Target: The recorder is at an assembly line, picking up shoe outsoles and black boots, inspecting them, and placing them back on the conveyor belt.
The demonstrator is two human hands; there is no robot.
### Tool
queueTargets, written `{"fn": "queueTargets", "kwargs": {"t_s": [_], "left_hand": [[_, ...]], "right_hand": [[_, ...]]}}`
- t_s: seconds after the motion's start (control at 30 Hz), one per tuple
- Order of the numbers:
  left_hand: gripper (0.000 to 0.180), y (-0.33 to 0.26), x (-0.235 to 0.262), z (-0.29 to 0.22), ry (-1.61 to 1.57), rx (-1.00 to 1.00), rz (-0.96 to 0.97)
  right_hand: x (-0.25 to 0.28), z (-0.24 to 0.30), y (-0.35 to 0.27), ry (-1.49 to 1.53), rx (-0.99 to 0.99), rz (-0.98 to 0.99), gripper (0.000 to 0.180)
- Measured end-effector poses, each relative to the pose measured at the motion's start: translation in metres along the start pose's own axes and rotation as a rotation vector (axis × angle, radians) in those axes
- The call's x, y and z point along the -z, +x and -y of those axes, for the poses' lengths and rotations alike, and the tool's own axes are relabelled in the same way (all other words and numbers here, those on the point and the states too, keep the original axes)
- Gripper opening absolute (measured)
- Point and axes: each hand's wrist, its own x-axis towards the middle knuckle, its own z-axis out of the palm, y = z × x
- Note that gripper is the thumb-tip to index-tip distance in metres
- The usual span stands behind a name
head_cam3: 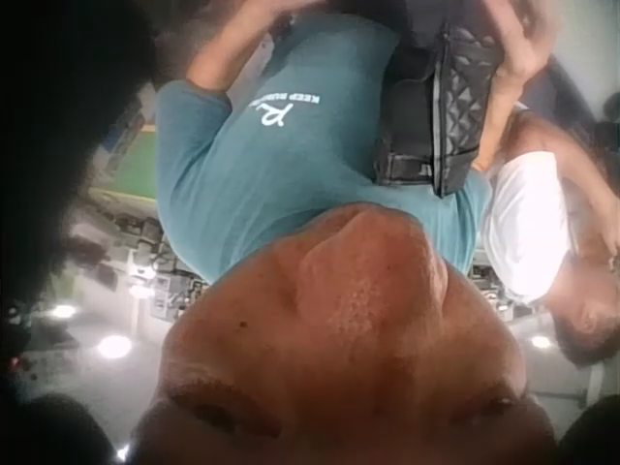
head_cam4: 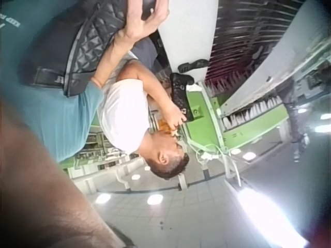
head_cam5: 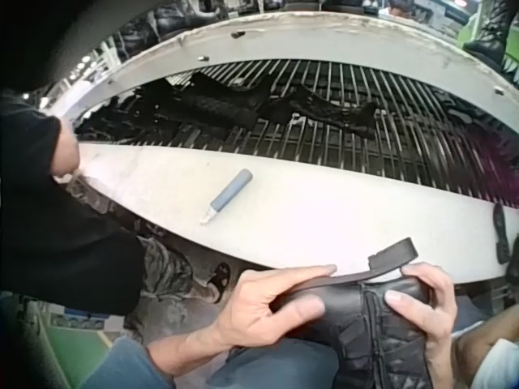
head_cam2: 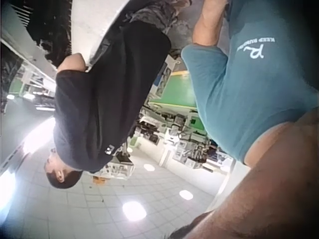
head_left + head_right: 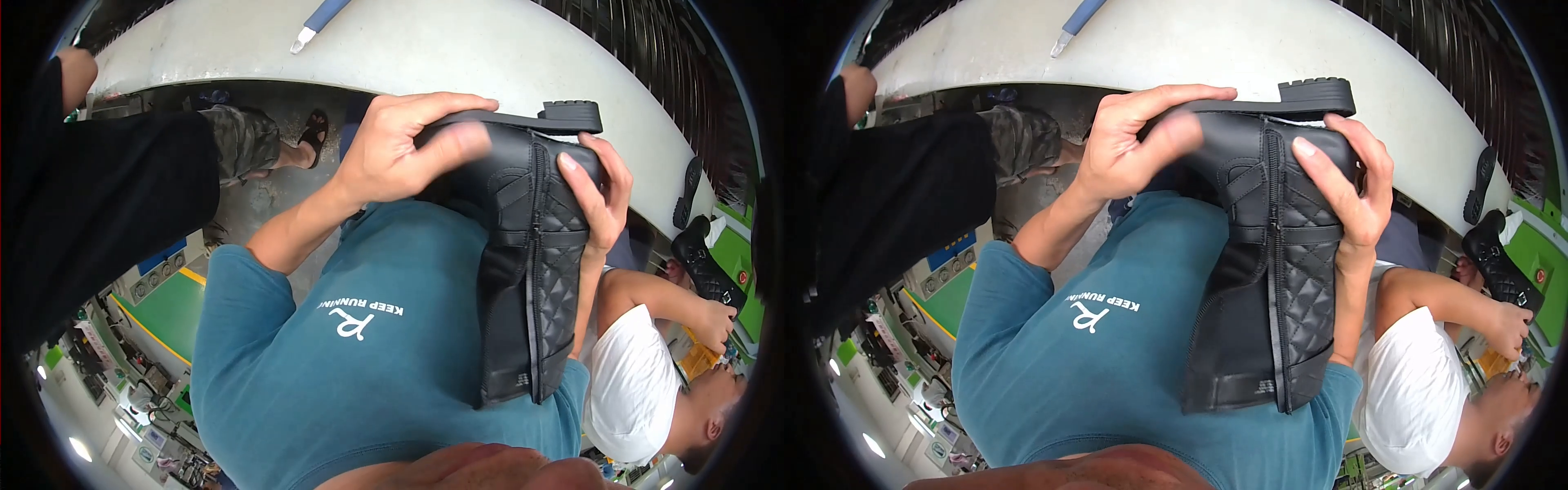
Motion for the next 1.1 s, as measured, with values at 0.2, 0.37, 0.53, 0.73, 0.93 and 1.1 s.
{"fn": "queueTargets", "kwargs": {"t_s": [0.2, 0.37, 0.53, 0.73, 0.93, 1.1], "left_hand": [[0.056, -0.002, 0.002, -0.001, 0.004, 0.074, 0.099], [0.066, 0.001, 0.007, 0.011, -0.071, 0.316, 0.167], [0.111, -0.004, 0.032, 0.012, -0.459, 0.082, 0.239], [0.100, 0.026, 0.054, 0.009, -0.142, -0.322, 0.142], [0.083, 0.055, 0.013, 0.017, -0.600, -0.461, 0.090], [0.056, 0.032, -0.008, 0.040, -0.506, -0.234, -0.122]], "right_hand": [[0.006, -0.004, 0.006, -0.029, -0.036, 0.076, 0.049], [0.009, -0.018, 0.019, 0.052, -0.164, 0.204, 0.054], [0.020, -0.058, 0.020, 0.312, -0.473, 0.376, 0.076], [0.013, -0.102, -0.017, 0.933, -0.763, 0.272, 0.081], [-0.036, -0.039, 0.040, 0.908, -1.011, 0.139, 0.056], [-0.040, -0.042, 0.038, 0.473, -0.518, 0.037, 0.047]]}}
